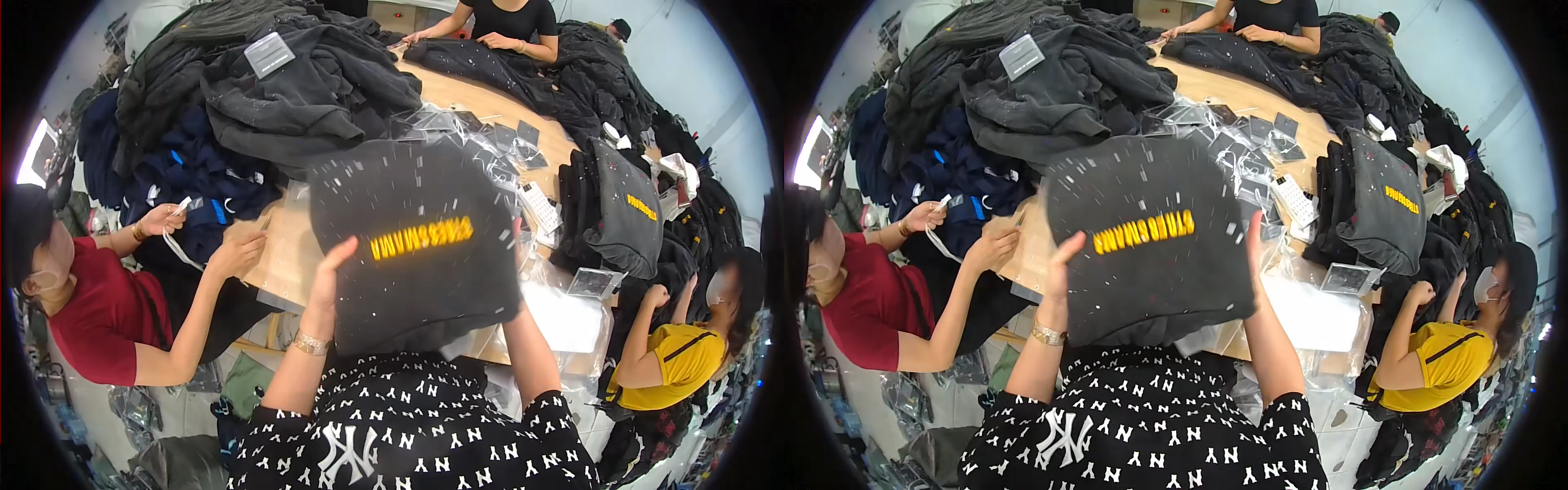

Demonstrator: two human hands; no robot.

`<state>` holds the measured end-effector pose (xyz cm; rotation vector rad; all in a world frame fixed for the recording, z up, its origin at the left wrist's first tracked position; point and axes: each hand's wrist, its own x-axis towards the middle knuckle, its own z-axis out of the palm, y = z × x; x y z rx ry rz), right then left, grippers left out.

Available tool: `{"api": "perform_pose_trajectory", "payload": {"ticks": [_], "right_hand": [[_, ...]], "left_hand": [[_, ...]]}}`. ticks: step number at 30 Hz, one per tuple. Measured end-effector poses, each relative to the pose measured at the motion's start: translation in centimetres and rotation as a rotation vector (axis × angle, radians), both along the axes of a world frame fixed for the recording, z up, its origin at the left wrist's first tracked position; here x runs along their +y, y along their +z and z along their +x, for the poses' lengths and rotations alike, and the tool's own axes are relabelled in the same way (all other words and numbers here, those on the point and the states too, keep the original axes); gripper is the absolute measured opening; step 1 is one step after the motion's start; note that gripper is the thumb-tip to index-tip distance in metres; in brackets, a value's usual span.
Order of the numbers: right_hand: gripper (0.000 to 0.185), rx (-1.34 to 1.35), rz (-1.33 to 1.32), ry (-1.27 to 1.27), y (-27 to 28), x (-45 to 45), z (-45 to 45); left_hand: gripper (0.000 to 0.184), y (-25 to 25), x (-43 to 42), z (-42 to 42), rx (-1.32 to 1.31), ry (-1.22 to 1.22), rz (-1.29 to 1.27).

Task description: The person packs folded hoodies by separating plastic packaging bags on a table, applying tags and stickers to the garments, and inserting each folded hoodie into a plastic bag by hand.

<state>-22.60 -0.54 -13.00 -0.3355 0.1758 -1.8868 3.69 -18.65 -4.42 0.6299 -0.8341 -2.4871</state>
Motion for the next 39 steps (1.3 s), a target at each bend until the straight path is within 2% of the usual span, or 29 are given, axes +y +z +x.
{"api": "perform_pose_trajectory", "payload": {"ticks": [1, 3, 4, 6, 9, 11, 12, 13, 15, 16, 17, 21, 22, 25, 26, 29, 33, 35, 36, 37, 38, 39], "right_hand": [[0.048, 0.068, 0.194, -0.052, -0.6, 0.3, 0.2], [0.065, 0.272, 0.906, -0.124, -2.5, 0.5, 3.1], [0.071, 0.412, 0.902, -0.079, -2.6, 0.4, 3.5], [0.085, 0.691, 0.885, 0.004, -2.3, -0.3, 3.7], [0.095, 0.637, 1.075, -0.098, 0.9, -1.5, 5.6], [0.104, 0.967, 0.96, -0.391, -0.2, -2.6, 6.9], [0.109, 1.16, 0.939, -0.539, -1.0, -3.4, 7.9], [0.113, 1.35, 0.911, -0.687, -1.4, -4.2, 8.8], [0.131, 1.439, 1.131, -0.499, 2.0, -5.3, 12.0], [0.142, 1.479, 1.297, -0.386, 4.6, -6.0, 13.3], [0.143, 1.472, 1.295, -0.406, 4.1, -5.9, 13.3], [0.147, 1.48, 1.355, -0.452, 3.6, -5.6, 12.6], [0.147, 1.378, 1.258, -0.484, 2.5, -5.4, 11.9], [0.145, 1.328, 1.188, -0.536, 2.2, -4.2, 10.0], [0.144, 1.223, 1.151, -0.52, 1.9, -3.9, 9.6], [0.144, 1.054, 1.116, -0.467, 2.1, -3.2, 9.6], [0.14, 1.264, 1.123, -0.553, -0.1, -2.8, 9.4], [0.12, 0.892, 0.965, -0.552, 3.5, -2.8, 10.0], [0.112, 0.724, 0.932, -0.499, 2.6, -2.2, 9.2], [0.09, 0.619, 0.931, -0.466, 1.8, -1.1, 8.3], [0.069, 0.512, 0.932, -0.437, 1.1, -0.1, 7.5], [0.051, 0.403, 0.934, -0.412, 0.4, 0.9, 6.6]], "left_hand": [[0.043, -3.8, -1.1, 0.2, -0.066, -0.088, 0.06], [0.05, -9.9, -2.4, 0.3, -0.373, -0.158, -0.014], [0.057, -11.0, -1.5, 0.6, -0.407, -0.025, -0.227], [0.06, -9.5, -1.5, 0.8, -0.41, -0.022, -0.382], [0.056, -9.1, -0.5, 0.9, -0.421, -0.003, -0.522], [0.054, -9.7, 0.0, -0.3, -0.422, 0.082, -0.725], [0.053, -9.7, 0.3, -0.9, -0.535, 0.136, -0.916], [0.063, -6.5, 1.0, -1.8, -0.811, -0.003, -0.971], [0.072, -7.8, 3.1, -3.4, -0.862, 0.186, -1.342], [0.082, -7.3, 4.0, -4.0, -0.962, 0.11, -1.27], [0.085, -5.2, 4.7, -4.3, -0.985, 0.038, -1.233], [0.101, -6.1, 6.1, -4.3, -0.791, 0.02, -1.321], [0.106, -6.4, 6.3, -4.3, -0.729, 0.034, -1.33], [0.114, -5.4, 6.5, -4.0, -0.531, -0.057, -1.201], [0.12, -5.1, 6.2, -4.1, -0.514, -0.173, -1.053], [0.118, -4.1, 5.5, -4.1, -0.458, -0.328, -0.964], [0.119, -4.7, 5.9, -4.1, -0.458, -0.263, -1.141], [0.12, -4.1, 5.6, -4.7, -0.386, -0.408, -1.08], [0.118, -3.9, 5.4, -5.3, -0.321, -0.47, -1.077], [0.115, -3.7, 5.3, -6.0, -0.252, -0.527, -1.07], [0.102, -2.9, 4.8, -6.9, -0.166, -0.599, -0.983], [0.075, -3.2, 4.5, -7.9, -0.039, -0.587, -0.709]]}}
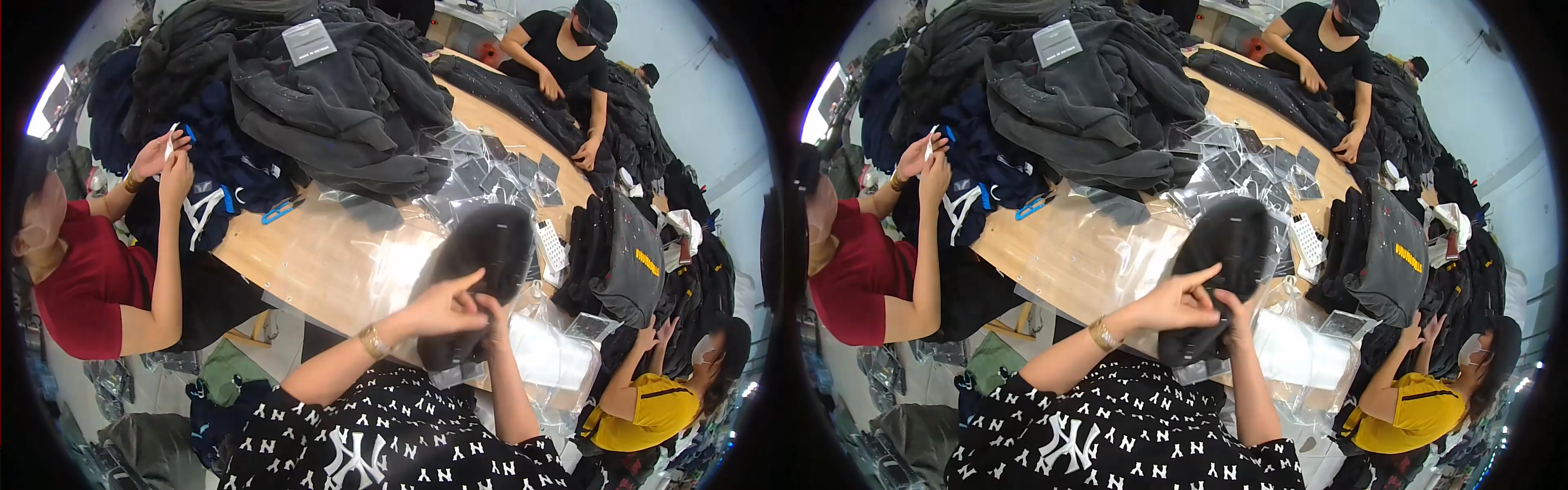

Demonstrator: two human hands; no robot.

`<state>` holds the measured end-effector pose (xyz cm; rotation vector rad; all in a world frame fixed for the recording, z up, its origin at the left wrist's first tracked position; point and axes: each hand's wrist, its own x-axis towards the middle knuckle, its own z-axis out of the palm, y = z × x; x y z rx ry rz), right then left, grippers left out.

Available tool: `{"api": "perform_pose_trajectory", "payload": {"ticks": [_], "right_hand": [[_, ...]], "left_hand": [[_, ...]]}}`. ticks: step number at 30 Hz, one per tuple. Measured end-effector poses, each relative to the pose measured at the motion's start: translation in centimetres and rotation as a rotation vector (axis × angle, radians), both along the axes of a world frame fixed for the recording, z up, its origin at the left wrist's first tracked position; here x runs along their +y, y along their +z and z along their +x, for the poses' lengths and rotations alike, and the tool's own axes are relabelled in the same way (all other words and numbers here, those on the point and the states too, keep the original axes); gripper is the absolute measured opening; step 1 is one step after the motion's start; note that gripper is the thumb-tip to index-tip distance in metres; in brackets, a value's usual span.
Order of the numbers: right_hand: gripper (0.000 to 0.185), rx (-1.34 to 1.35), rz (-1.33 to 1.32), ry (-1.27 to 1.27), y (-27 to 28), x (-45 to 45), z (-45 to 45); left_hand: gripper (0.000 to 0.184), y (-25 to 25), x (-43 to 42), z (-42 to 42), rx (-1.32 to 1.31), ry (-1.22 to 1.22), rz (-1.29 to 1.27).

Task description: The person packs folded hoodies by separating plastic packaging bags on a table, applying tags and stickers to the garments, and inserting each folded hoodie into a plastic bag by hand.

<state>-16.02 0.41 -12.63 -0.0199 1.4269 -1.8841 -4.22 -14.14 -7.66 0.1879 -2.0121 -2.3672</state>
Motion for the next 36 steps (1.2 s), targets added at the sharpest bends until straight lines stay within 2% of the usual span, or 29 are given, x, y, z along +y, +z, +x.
{"api": "perform_pose_trajectory", "payload": {"ticks": [2, 3, 4, 5, 7, 9, 12, 15, 18, 20, 22, 25, 28, 31, 34, 36], "right_hand": [[0.045, -0.231, -0.095, -0.004, 0.4, 2.0, -1.2], [0.049, -0.252, -0.167, -0.052, -0.3, 3.4, -2.4], [0.053, -0.275, -0.236, -0.102, -1.0, 4.5, -3.1], [0.055, -0.343, -0.381, -0.079, 1.3, 6.1, -2.5], [0.056, -0.442, -0.593, -0.025, 5.6, 9.2, -1.3], [0.056, -0.415, -0.622, -0.024, 6.9, 12.2, -0.2], [0.056, -0.353, -0.551, -0.091, 6.3, 16.4, 1.1], [0.055, -0.326, -0.473, -0.168, 5.1, 19.0, 2.3], [0.055, -0.334, -0.422, -0.203, 3.6, 20.3, 2.8], [0.055, -0.344, -0.398, -0.206, 2.0, 20.4, 2.7], [0.054, -0.36, -0.386, -0.198, 0.5, 19.9, 2.5], [0.054, -0.389, -0.384, -0.172, -2.4, 18.2, 1.6], [0.054, -0.424, -0.42, -0.131, -5.8, 15.5, 0.4], [0.053, -0.471, -0.487, -0.078, -8.9, 12.2, -0.5], [0.053, -0.512, -0.552, 0.003, -11.4, 8.3, -0.9], [0.053, -0.541, -0.592, 0.059, -12.4, 5.9, -0.7]], "left_hand": [[0.046, 1.3, -1.2, -1.1, -0.083, 0.242, 0.137], [0.034, -0.6, -1.9, -1.2, -0.033, 0.514, -0.084], [0.038, -2.0, -2.6, -0.3, -0.045, 0.771, -0.453], [0.057, -4.8, -3.5, 0.6, -0.152, 0.842, -0.64], [0.073, -4.5, -4.9, 3.3, -0.818, 0.681, -0.856], [0.08, -11.7, -7.1, 5.9, -0.711, 0.77, -1.41], [0.074, -9.7, -12.5, 7.5, -0.525, 0.555, -1.438], [0.058, -8.2, -14.7, 7.1, -0.46, 0.555, -1.614], [0.039, -9.5, -11.1, 4.1, -0.403, 0.383, -1.446], [0.026, -8.1, -3.8, 4.3, -0.127, 0.234, -1.37], [0.023, -6.8, 1.6, 4.3, -0.289, 0.125, -1.319], [0.023, -9.8, 2.3, 3.5, -0.332, 0.193, -1.494], [0.02, -9.2, 1.0, 4.0, -0.308, 0.225, -1.374], [0.01, -7.3, 0.2, 4.4, -0.394, 0.363, -1.091], [0.006, -7.1, 0.2, 5.1, -0.332, 0.445, -0.927], [0.007, -6.5, 0.6, 5.8, -0.272, 0.453, -0.956]]}}
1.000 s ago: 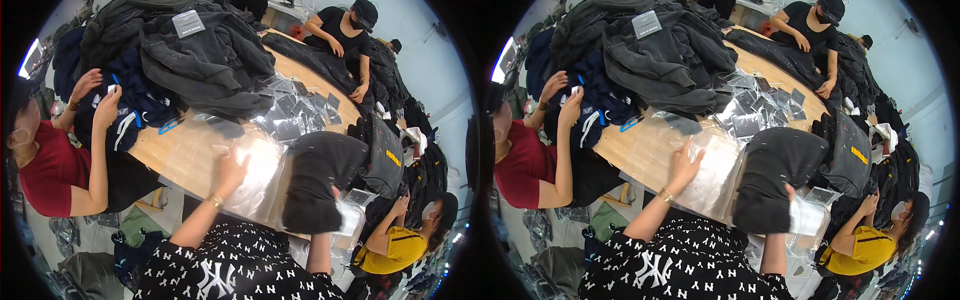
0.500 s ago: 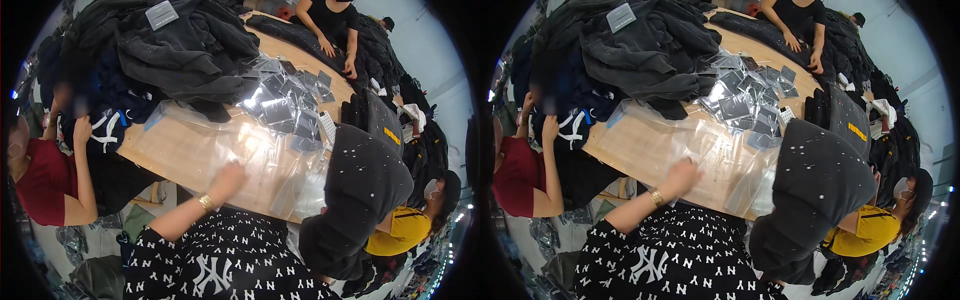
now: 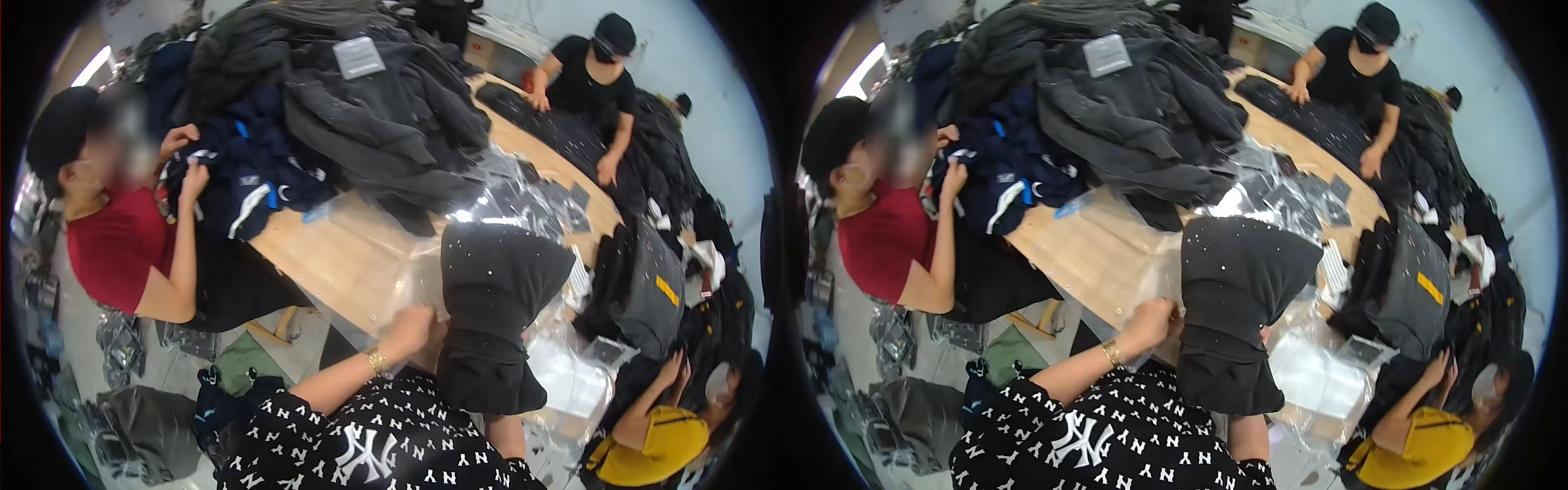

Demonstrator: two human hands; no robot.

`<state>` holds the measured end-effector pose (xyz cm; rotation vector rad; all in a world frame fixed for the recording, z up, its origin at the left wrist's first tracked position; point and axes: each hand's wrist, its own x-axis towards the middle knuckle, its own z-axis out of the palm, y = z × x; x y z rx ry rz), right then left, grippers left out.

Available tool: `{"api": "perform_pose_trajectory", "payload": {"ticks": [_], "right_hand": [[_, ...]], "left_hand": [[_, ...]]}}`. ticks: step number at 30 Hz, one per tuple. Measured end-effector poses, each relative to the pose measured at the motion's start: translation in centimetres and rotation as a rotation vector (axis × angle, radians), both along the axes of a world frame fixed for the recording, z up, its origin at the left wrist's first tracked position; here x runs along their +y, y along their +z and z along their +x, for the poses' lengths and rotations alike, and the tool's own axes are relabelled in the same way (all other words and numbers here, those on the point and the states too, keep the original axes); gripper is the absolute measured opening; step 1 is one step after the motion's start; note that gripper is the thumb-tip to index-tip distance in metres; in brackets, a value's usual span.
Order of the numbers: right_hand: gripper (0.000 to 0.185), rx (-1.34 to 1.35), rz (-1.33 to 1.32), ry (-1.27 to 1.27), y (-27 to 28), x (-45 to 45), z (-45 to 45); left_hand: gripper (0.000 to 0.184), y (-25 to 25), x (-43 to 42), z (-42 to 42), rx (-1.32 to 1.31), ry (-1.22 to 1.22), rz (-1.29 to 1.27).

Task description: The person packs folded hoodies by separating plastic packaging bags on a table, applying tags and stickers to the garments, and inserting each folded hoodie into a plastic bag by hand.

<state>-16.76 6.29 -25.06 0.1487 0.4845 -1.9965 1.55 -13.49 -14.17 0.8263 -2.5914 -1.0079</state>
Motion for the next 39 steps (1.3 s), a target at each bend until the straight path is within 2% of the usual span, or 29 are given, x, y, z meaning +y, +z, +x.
{"api": "perform_pose_trajectory", "payload": {"ticks": [2, 7, 10, 13, 15, 16, 17, 19, 23, 26, 32, 34, 36, 37, 39], "right_hand": [[0.053, -0.013, -0.05, 0.044, -0.9, -2.3, 0.0], [0.051, -0.006, -0.12, 0.07, -1.2, -6.3, 0.5], [0.043, 0.177, 0.019, -0.311, -1.4, -6.7, 0.4], [0.056, 0.189, -0.193, -0.151, -1.3, -8.0, 0.3], [0.064, 0.341, -0.11, -0.005, 6.3, -9.3, 2.0], [0.068, 0.416, -0.064, 0.069, 8.9, -9.2, 2.5], [0.077, 0.37, 0.027, 0.097, 6.6, -8.9, 1.6], [0.075, 0.338, 0.052, 0.126, 6.0, -7.9, 1.1], [0.075, 0.268, 0.127, 0.26, 10.8, -5.2, 0.7], [0.076, 0.254, 0.152, 0.369, 13.9, -2.3, 0.6], [0.079, 0.456, 0.366, 0.633, 14.9, -0.7, 1.6], [0.081, 0.525, 0.419, 0.701, 14.8, -1.4, 2.0], [0.083, 0.597, 0.453, 0.74, 14.9, -2.4, 2.1], [0.084, 0.629, 0.465, 0.754, 15.0, -2.9, 2.4], [0.086, 0.683, 0.5, 0.765, 16.2, -4.2, 2.9]], "left_hand": [[0.011, -1.0, 0.4, 0.4, -0.05, -0.03, -0.145], [0.02, -1.6, -0.9, 1.9, 0.141, -0.133, -0.109], [0.022, -0.2, -1.3, 2.9, 0.256, -0.11, -0.011], [0.021, 3.3, -2.7, 4.9, -0.01, -0.043, -0.367], [0.03, 2.9, -5.1, 5.2, -0.286, 0.148, -0.479], [0.03, 5.0, -6.0, 5.8, -0.224, 0.159, -0.48], [0.03, 7.0, -6.9, 6.3, -0.161, 0.167, -0.476], [0.035, 6.2, -8.6, 5.7, -0.042, 0.118, -0.379], [0.041, 5.2, -10.7, 4.9, 0.175, 0.005, -0.308], [0.045, 6.1, -10.9, 4.7, 0.147, -0.079, -0.149], [0.058, 7.6, -10.4, 3.2, 0.151, -0.129, 0.475], [0.067, 6.2, -11.1, 3.1, 0.338, -0.208, 0.282], [0.071, 6.5, -10.9, 3.4, 0.34, -0.192, 0.599], [0.061, 5.7, -10.6, 3.2, 0.36, -0.251, 0.483], [0.057, 9.3, -9.8, 3.5, 0.306, -0.198, 0.727]]}}
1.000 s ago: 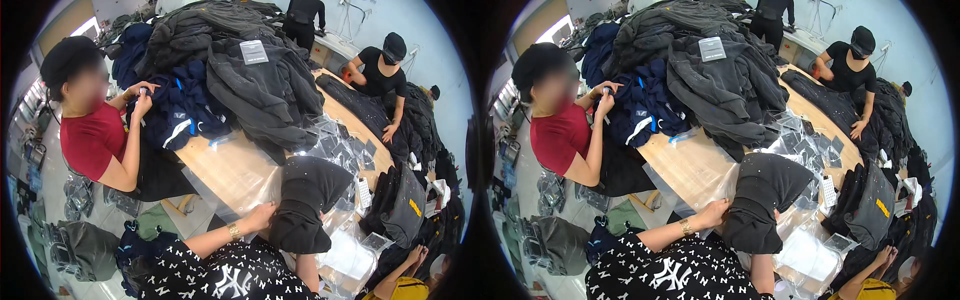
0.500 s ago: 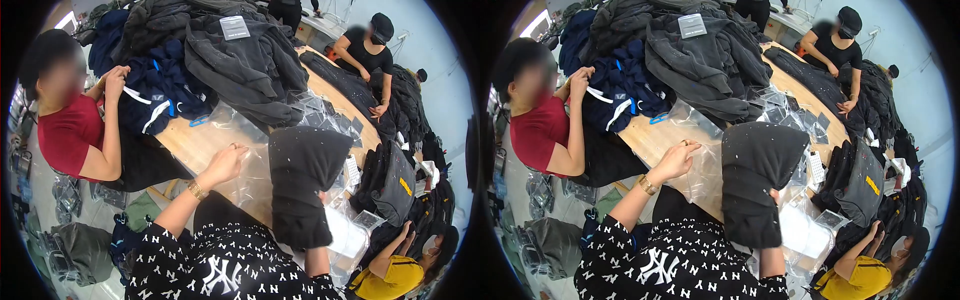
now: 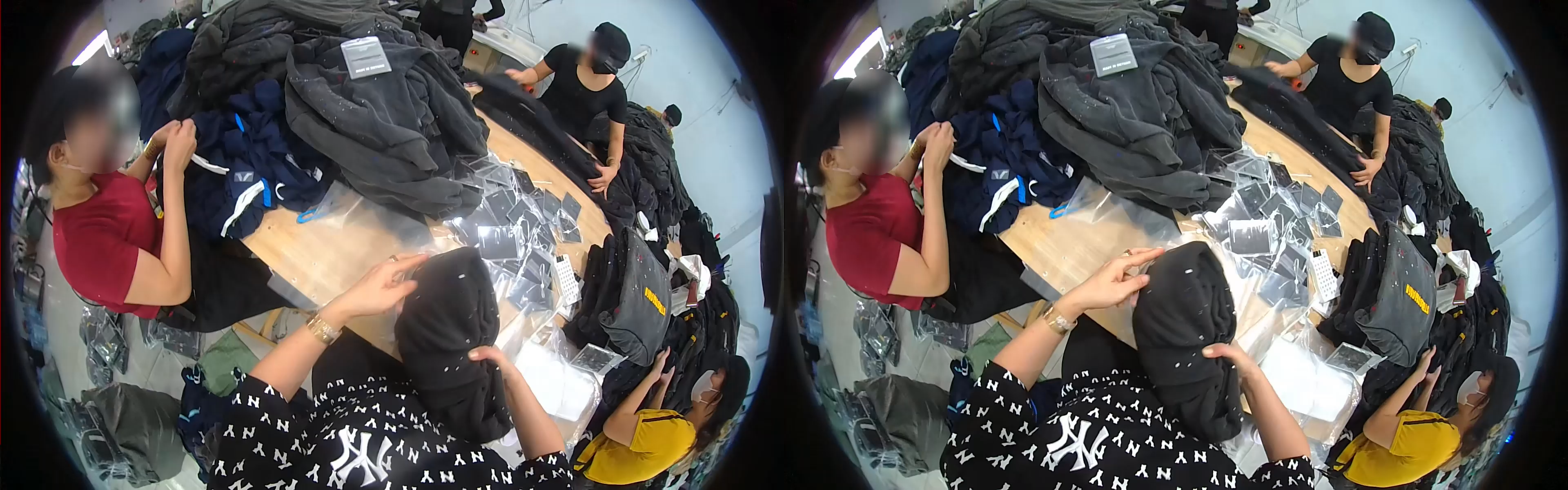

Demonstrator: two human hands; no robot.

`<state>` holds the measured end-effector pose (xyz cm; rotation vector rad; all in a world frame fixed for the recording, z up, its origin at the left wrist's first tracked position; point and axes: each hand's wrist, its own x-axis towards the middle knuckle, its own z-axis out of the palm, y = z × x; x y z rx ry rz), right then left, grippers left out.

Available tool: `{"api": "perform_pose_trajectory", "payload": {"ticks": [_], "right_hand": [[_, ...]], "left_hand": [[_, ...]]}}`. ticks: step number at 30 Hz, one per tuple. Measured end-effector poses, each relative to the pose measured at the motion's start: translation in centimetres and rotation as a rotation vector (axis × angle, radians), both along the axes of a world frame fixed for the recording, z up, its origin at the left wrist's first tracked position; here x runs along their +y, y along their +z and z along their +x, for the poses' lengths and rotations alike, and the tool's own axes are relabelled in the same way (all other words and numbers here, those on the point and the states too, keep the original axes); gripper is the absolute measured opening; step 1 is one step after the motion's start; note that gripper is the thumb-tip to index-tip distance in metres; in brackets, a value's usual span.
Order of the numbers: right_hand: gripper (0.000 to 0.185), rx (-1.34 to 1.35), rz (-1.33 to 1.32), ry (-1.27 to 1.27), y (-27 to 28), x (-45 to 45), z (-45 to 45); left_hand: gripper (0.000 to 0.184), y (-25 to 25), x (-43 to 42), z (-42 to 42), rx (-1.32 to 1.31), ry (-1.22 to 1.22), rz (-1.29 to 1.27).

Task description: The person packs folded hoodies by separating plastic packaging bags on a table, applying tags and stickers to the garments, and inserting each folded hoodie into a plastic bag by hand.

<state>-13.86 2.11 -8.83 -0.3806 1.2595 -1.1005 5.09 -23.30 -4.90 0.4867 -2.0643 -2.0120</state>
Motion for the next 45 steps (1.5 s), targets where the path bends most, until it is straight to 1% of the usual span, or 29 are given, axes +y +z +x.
{"api": "perform_pose_trajectory", "payload": {"ticks": [1, 2, 5, 6, 9, 10, 13, 14, 16, 19, 20, 21, 23, 24, 27, 29, 30, 31, 32, 33, 35, 36, 37, 39, 40, 42, 43, 44, 45], "right_hand": [[0.087, 0.031, 0.022, 0.01, 1.4, -0.8, 0.3], [0.093, 0.032, 0.076, 0.021, 3.1, -1.5, 0.9], [0.097, 0.278, -0.082, 0.147, 4.6, -3.0, 2.0], [0.095, 0.342, -0.126, 0.139, 4.8, -3.3, 2.6], [0.087, 0.712, -0.058, 0.344, 5.2, -4.4, 3.9], [0.083, 0.862, 0.0, 0.422, 5.3, -5.0, 4.6], [0.086, 1.016, 0.136, 0.574, 6.6, -7.0, 6.3], [0.086, 1.06, 0.164, 0.584, 6.7, -7.3, 6.5], [0.085, 1.078, 0.114, 0.571, 5.9, -7.2, 6.7], [0.081, 1.077, 0.078, 0.562, 6.0, -6.7, 6.3], [0.08, 1.087, 0.077, 0.561, 6.0, -6.4, 6.3], [0.079, 1.087, 0.081, 0.567, 6.0, -6.0, 6.6], [0.078, 1.171, 0.114, 0.552, 6.6, -5.5, 7.2], [0.077, 1.217, 0.127, 0.544, 7.1, -5.4, 7.7], [0.077, 1.292, 0.064, 0.538, 9.1, -5.5, 8.9], [0.07, 1.442, 0.024, 0.542, 10.1, -5.7, 9.6], [0.068, 1.498, 0.024, 0.57, 10.2, -5.9, 9.7], [0.066, 1.557, 0.026, 0.598, 10.4, -6.0, 9.7], [0.063, 1.691, 0.014, 0.617, 9.6, -5.7, 9.6], [0.062, 1.763, -0.003, 0.551, 9.1, -5.3, 9.3], [0.059, 1.889, -0.039, 0.431, 9.3, -4.4, 8.8], [0.059, 1.827, 0.091, 0.458, 9.6, -4.1, 8.2], [0.064, 1.754, 0.201, 0.521, 10.4, -3.9, 7.4], [0.07, 1.723, 0.116, 0.324, 11.8, -3.0, 6.6], [0.07, 1.754, 0.09, 0.32, 11.8, -3.0, 6.5], [0.07, 1.814, 0.045, 0.319, 11.3, -2.5, 6.7], [0.075, 1.813, -0.007, 0.327, 11.1, -2.2, 6.8], [0.074, 1.828, -0.001, 0.356, 10.9, -2.2, 7.0], [0.074, 1.843, 0.003, 0.384, 10.8, -2.3, 7.3]], "left_hand": [[0.057, 1.4, 0.0, 0.1, -0.043, -0.005, 0.118], [0.06, 1.4, -0.5, 0.6, 0.045, 0.0, 0.252], [0.055, 2.9, 0.6, 0.3, -0.024, 0.156, -0.183], [0.05, 3.8, 0.5, 0.5, -0.114, 0.179, -0.128], [0.043, 0.8, 0.3, -0.2, -0.279, 0.319, -0.682], [0.041, 1.1, 0.8, -0.1, -0.314, 0.34, -0.717], [0.042, 0.5, 1.5, 0.8, -0.342, 0.336, -0.952], [0.042, 0.5, 1.9, 1.3, -0.343, 0.327, -1.037], [0.042, 0.6, 2.8, 1.9, -0.326, 0.312, -1.207], [0.041, 0.8, 5.6, 2.8, -0.207, 0.19, -1.637], [0.044, 0.7, 6.3, 3.0, -0.131, 0.118, -1.674], [0.044, 0.8, 6.9, 3.1, -0.086, 0.044, -1.676], [0.043, 1.9, 7.3, 3.1, 0.005, -0.1, -1.679], [0.047, 2.8, 7.5, 2.7, 0.001, -0.165, -1.593], [0.05, 4.6, 5.6, -0.4, -0.081, -0.225, -1.546], [0.053, 5.5, 3.7, -3.7, -0.033, -0.16, -1.538], [0.055, 6.3, 3.7, -5.1, -0.042, -0.196, -1.471], [0.056, 6.5, 5.0, -5.8, -0.009, -0.264, -1.493], [0.058, 6.6, 6.6, -6.5, 0.028, -0.323, -1.516], [0.059, 6.7, 7.4, -7.0, 0.067, -0.38, -1.539], [0.061, 6.7, 7.9, -7.7, 0.15, -0.306, -1.468], [0.062, 6.6, 8.0, -7.9, 0.187, -0.278, -1.43], [0.062, 6.7, 7.8, -7.9, 0.149, -0.2, -1.401], [0.062, 7.2, 6.8, -8.4, 0.084, -0.041, -1.345], [0.063, 6.9, 6.4, -9.2, 0.144, 0.012, -1.314], [0.063, 6.4, 6.5, -10.3, 0.139, 0.049, -1.357], [0.063, 6.3, 6.6, -10.8, 0.136, 0.069, -1.377], [0.063, 6.0, 6.4, -11.5, 0.172, 0.06, -1.356], [0.062, 5.9, 6.7, -11.8, 0.209, -0.015, -1.338]]}}
